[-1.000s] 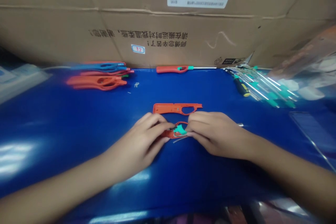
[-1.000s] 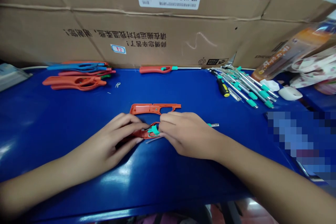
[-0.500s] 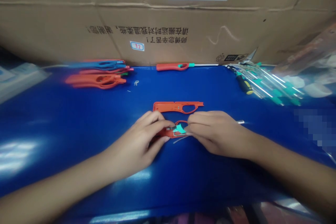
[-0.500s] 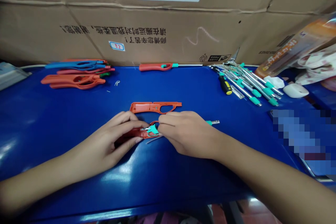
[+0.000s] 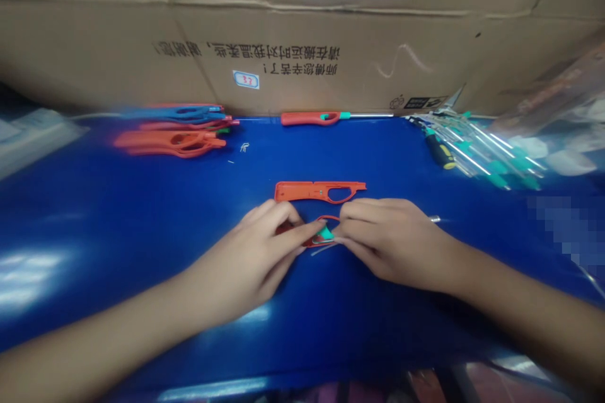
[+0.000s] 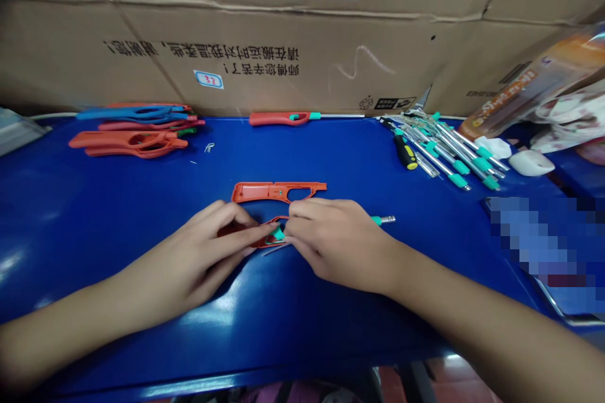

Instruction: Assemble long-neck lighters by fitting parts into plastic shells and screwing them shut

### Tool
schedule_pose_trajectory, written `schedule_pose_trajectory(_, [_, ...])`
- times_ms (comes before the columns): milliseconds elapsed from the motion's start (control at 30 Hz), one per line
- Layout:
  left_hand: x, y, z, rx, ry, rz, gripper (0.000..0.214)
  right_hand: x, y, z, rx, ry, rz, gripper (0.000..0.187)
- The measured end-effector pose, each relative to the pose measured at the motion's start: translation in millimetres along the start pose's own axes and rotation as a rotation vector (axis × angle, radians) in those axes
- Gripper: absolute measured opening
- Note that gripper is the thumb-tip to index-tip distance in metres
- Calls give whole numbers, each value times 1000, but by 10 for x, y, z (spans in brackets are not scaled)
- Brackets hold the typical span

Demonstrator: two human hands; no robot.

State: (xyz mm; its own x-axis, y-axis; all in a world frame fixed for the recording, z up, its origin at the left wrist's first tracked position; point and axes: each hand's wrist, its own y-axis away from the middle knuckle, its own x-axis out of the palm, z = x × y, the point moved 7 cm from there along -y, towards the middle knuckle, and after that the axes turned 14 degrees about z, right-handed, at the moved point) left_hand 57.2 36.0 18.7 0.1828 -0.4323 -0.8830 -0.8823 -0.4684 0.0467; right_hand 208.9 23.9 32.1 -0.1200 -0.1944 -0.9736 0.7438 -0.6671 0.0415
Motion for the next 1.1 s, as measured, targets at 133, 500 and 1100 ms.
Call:
schedule_pose_trajectory(133, [-2,-20,-47,-12,-148,67,39,27,11,-94,87,-247,11,20])
schedule_pose_trajectory(500, [56,-15,-57,-7,-313,109,44,66,-53,-233,245,-473,-17,14])
schedule_pose_trajectory(1100, [85,-10,-82,-17,-426,126,59,-429,234,-744,397,-136,-432,11])
